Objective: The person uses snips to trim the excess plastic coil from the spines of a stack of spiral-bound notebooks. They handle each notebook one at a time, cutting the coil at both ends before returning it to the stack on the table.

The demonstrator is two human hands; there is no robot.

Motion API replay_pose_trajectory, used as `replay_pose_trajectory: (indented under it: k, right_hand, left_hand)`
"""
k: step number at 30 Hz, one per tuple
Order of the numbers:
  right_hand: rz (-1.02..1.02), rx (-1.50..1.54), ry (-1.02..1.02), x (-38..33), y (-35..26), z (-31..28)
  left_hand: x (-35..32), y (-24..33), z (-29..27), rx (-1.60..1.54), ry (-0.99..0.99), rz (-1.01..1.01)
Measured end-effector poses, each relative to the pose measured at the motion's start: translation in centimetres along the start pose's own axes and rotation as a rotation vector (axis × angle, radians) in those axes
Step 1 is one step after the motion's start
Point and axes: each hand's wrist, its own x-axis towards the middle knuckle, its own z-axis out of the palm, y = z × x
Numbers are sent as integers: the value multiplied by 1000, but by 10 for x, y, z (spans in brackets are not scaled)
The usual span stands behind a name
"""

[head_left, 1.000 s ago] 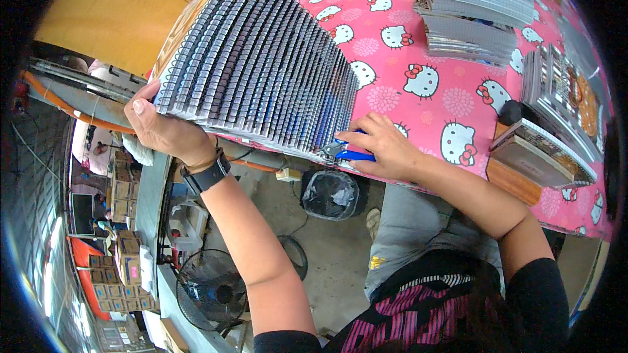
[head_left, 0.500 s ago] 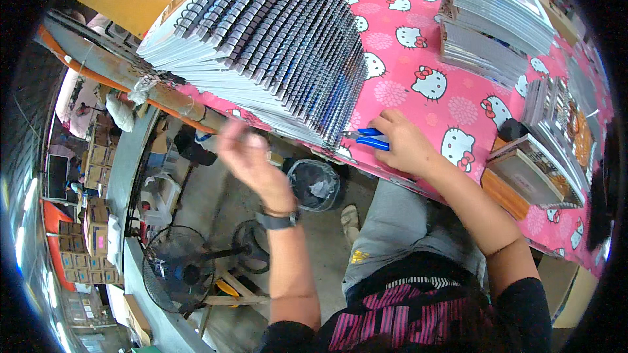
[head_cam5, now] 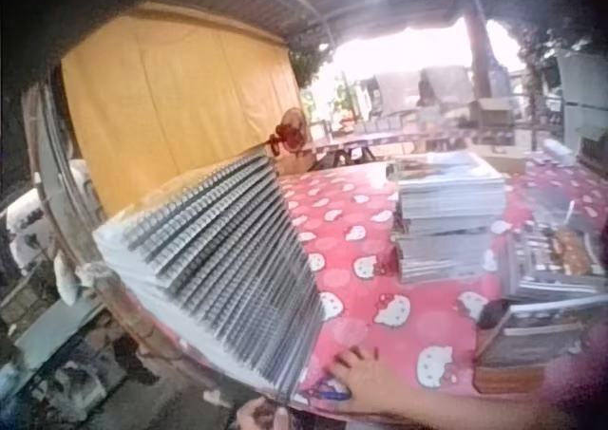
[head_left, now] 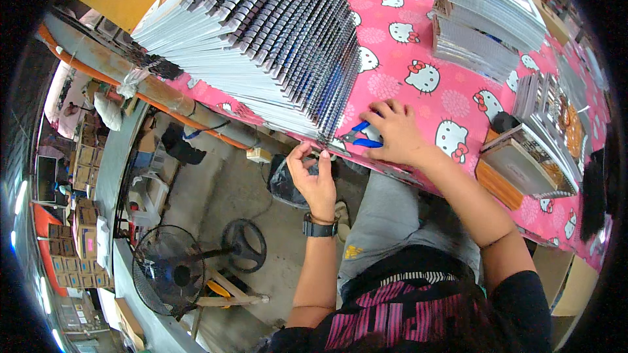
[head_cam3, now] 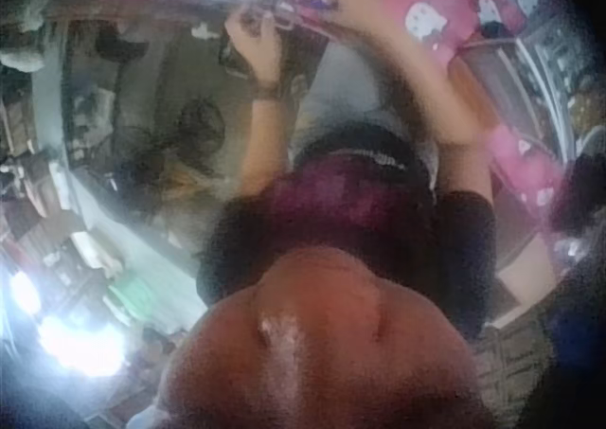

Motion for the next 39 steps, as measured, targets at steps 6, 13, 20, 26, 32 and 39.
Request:
replay_pose_trajectory:
  k: [6, 13, 20, 26, 32, 39]
  right_hand:
    - [23, 4, -218, -7, 22, -21]
    - [265, 541, -304, 1, 19, -37]
    - [-18, 656, 58, 2, 14, -14]
    - [267, 472, -270, 13, 7, -28]
    - [23, 453, 52, 8, 17, -9]
    - [-166, 369, 25, 6, 21, 8]
  left_hand:
    - [-30, -3, -2, -114, -38, -166]
    - [0, 10, 7, -100, -16, -40]
    - [9, 17, 15, -46, -10, -24]
    - [11, 12, 13, -98, 15, -74]
    - [59, 85, -9, 207, 207, 430]
    - [155, 172, 6, 270, 167, 826]
